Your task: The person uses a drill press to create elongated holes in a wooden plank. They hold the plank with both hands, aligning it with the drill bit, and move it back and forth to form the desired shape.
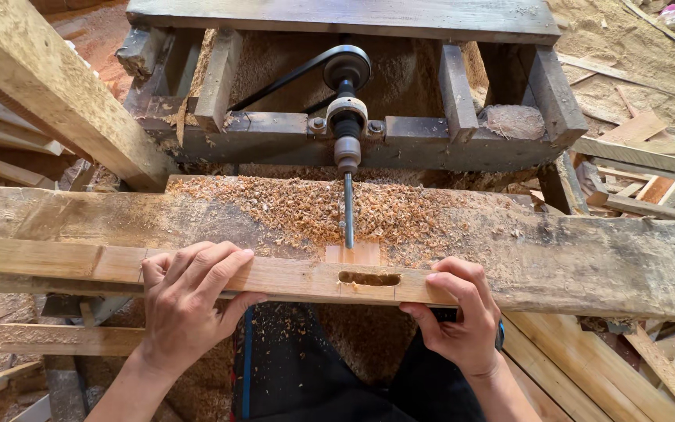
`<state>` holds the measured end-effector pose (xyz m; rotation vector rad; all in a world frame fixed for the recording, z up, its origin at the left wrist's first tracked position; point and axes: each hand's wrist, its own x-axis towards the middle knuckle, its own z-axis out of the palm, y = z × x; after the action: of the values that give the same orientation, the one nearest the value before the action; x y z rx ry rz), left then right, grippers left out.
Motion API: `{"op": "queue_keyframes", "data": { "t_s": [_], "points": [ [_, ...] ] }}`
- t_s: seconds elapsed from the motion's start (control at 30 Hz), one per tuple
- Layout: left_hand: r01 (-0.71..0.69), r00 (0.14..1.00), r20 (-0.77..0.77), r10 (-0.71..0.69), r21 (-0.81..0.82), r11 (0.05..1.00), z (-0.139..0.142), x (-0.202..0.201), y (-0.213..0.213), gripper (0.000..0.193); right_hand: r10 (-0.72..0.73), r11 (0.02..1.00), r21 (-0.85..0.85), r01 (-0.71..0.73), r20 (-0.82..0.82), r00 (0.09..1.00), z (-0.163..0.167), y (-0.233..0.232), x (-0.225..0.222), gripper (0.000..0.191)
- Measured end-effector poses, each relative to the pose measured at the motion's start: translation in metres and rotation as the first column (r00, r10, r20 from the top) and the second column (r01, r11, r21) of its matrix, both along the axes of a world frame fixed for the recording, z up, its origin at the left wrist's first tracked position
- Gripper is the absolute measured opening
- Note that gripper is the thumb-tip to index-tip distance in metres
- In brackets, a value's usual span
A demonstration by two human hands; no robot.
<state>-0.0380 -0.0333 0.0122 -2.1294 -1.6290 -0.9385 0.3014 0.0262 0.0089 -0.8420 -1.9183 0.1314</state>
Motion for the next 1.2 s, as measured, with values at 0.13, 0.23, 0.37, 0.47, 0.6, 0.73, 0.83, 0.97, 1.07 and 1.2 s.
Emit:
{"op": "queue_keyframes", "data": {
  "t_s": [0.13, 0.23, 0.37, 0.47, 0.6, 0.73, 0.83, 0.97, 1.07, 1.2],
  "points": [
    [-0.085, 0.985, -0.152, 0.08, -0.025, 0.996, 0.007, -0.004, 0.005, 0.069, -0.005, 1.0, -0.018, 0.005, 0.009, 1.0, -0.001, 0.001, 0.002, 0.048],
    [-0.08, 0.982, -0.175, 0.065, -0.08, 0.994, 0.008, -0.014, 0.011, 0.066, -0.002, 1.0, -0.005, 0.002, 0.032, 0.999, 0.003, 0.003, 0.006, 0.05],
    [-0.089, 0.992, -0.109, 0.066, -0.227, 0.97, -0.013, -0.013, 0.013, 0.047, 0.041, 0.998, 0.039, -0.044, 0.071, 0.997, 0.015, 0.006, 0.017, 0.056],
    [-0.013, 0.999, -0.029, 0.014, 0.026, 1.0, -0.032, 0.007, 0.008, 0.036, -0.107, 0.994, 0.052, 0.096, 0.283, 0.953, 0.025, 0.0, 0.031, 0.052],
    [0.003, 1.0, 0.021, -0.005, 0.102, 0.995, -0.038, 0.038, -0.002, 0.028, -0.196, 0.979, 0.047, 0.197, 0.467, 0.862, 0.029, -0.014, 0.04, 0.049],
    [-0.045, 0.994, -0.103, 0.049, 0.036, 0.998, -0.024, 0.023, -0.01, 0.039, -0.236, 0.972, 0.096, 0.217, 0.448, 0.862, 0.025, -0.025, 0.046, 0.056],
    [-0.103, 0.982, -0.157, 0.101, -0.003, 0.995, -0.018, -0.012, -0.014, 0.04, -0.251, 0.968, 0.116, 0.222, 0.44, 0.862, 0.017, -0.025, 0.052, 0.06],
    [-0.164, 0.955, -0.231, 0.187, 0.112, 0.98, -0.025, -0.037, -0.018, 0.025, -0.252, 0.967, 0.08, 0.244, 0.465, 0.848, 0.009, -0.019, 0.062, 0.059],
    [-0.054, 0.993, -0.101, 0.059, 0.056, 0.997, -0.026, -0.027, -0.013, 0.041, -0.321, 0.941, 0.093, 0.324, 0.546, 0.774, 0.014, -0.01, 0.063, 0.055],
    [-0.077, 0.993, -0.099, 0.066, -0.115, 0.99, -0.015, 0.012, 0.002, 0.034, -0.382, 0.909, 0.156, 0.385, 0.679, 0.626, 0.027, -0.002, 0.047, 0.056]
  ]
}}
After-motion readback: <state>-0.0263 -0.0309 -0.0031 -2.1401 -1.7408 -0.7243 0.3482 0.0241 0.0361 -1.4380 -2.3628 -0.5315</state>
